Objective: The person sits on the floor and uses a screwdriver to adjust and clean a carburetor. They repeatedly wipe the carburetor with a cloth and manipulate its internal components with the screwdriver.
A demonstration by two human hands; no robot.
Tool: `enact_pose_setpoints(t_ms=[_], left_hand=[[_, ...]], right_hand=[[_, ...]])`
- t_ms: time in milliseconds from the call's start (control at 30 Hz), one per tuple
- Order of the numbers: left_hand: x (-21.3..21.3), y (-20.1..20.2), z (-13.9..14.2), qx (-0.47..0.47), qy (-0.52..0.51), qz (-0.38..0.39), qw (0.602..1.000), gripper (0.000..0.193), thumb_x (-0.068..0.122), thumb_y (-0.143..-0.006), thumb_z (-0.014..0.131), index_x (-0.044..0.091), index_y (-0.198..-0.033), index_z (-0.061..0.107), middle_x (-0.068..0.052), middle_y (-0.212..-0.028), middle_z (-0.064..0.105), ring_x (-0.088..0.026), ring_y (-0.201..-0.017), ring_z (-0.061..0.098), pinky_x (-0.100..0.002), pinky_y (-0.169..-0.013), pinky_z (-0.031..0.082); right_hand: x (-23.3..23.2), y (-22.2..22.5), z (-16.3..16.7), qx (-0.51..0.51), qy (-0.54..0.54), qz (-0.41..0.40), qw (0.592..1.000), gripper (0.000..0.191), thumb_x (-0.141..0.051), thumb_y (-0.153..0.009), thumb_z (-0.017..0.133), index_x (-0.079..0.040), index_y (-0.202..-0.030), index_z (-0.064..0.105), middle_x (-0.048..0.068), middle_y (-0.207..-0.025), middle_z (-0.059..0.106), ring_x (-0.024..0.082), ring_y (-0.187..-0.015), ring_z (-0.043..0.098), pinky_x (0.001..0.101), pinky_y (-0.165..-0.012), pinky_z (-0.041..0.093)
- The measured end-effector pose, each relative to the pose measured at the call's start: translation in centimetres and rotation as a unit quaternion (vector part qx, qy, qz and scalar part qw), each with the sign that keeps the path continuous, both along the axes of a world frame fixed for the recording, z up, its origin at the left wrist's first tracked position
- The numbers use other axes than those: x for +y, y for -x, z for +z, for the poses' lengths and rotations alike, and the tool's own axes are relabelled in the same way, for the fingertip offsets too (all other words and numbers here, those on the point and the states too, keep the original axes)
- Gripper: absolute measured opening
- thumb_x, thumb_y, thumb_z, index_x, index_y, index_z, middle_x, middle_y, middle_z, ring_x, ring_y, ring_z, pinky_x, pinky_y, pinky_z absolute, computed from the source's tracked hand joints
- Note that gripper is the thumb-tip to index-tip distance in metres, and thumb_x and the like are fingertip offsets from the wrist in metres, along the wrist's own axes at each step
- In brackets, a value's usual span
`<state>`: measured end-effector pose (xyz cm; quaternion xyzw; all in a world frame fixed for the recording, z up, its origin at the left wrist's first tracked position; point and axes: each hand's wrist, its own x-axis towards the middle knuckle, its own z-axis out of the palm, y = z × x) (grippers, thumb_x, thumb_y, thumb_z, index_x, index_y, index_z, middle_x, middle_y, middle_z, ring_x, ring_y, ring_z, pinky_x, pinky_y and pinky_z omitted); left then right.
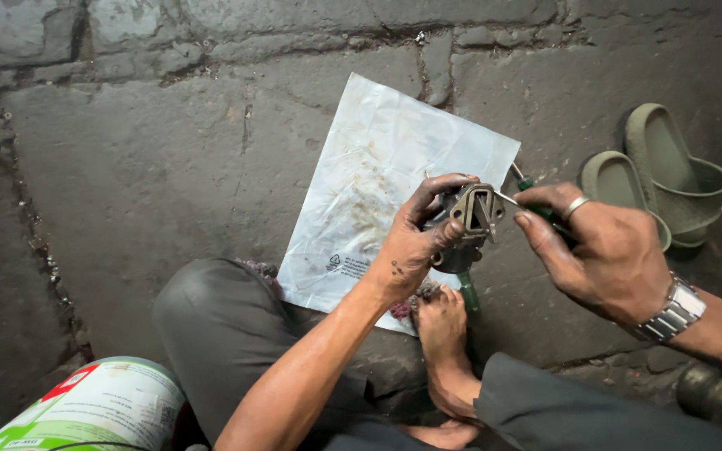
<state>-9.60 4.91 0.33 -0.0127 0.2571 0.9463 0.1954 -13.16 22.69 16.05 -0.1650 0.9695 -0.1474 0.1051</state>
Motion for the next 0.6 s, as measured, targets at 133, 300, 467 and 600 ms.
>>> enact_pose_setpoints(t_ms=[133, 300, 467, 600], left_hand=[[0.0, -0.1, 0.2, 0.048, 0.049, 0.029, 0.997, 0.06, 0.033, -0.094, 0.082, 0.009, -0.143, 0.057, -0.004, -0.14, 0.059, -0.015, -0.122, 0.059, -0.032, -0.098, 0.055], [-0.1, -0.3, 0.4, 0.017, 0.061, 0.021, 0.998, 0.057, 0.031, -0.09, 0.083, 0.01, -0.138, 0.06, -0.003, -0.135, 0.06, -0.016, -0.12, 0.059, -0.033, -0.099, 0.054], [-0.2, -0.2, 0.0, 0.072, 0.108, 0.042, 0.991, 0.055, 0.023, -0.089, 0.085, 0.009, -0.137, 0.062, -0.003, -0.14, 0.061, -0.016, -0.129, 0.058, -0.032, -0.112, 0.048], [-0.4, -0.4, -0.3, 0.064, 0.108, 0.027, 0.992, 0.057, 0.022, -0.087, 0.086, 0.006, -0.137, 0.063, -0.004, -0.137, 0.064, -0.016, -0.127, 0.059, -0.032, -0.112, 0.048]], right_hand=[[-0.4, 0.0, -0.1, 0.03, 0.016, 0.031, 0.999, 0.025, -0.017, -0.091, 0.074, -0.008, -0.114, 0.071, 0.009, -0.073, 0.07, 0.02, -0.052, 0.065, 0.0351, -0.048, 0.048], [-0.3, 0.1, -0.1, 0.099, 0.005, 0.143, 0.985, 0.021, -0.013, -0.094, 0.072, -0.005, -0.113, 0.067, 0.013, -0.087, 0.073, 0.025, -0.065, 0.069, 0.0357, -0.054, 0.051], [0.2, -0.1, -0.4, 0.093, -0.022, 0.16, 0.982, 0.028, -0.013, -0.088, 0.074, -0.003, -0.113, 0.068, 0.014, -0.084, 0.073, 0.028, -0.062, 0.069, 0.0375, -0.052, 0.052], [0.8, 0.9, -0.7, 0.002, 0.056, 0.119, 0.991, 0.023, -0.013, -0.088, 0.075, -0.005, -0.109, 0.07, 0.01, -0.081, 0.075, 0.021, -0.06, 0.071, 0.0326, -0.051, 0.054]])
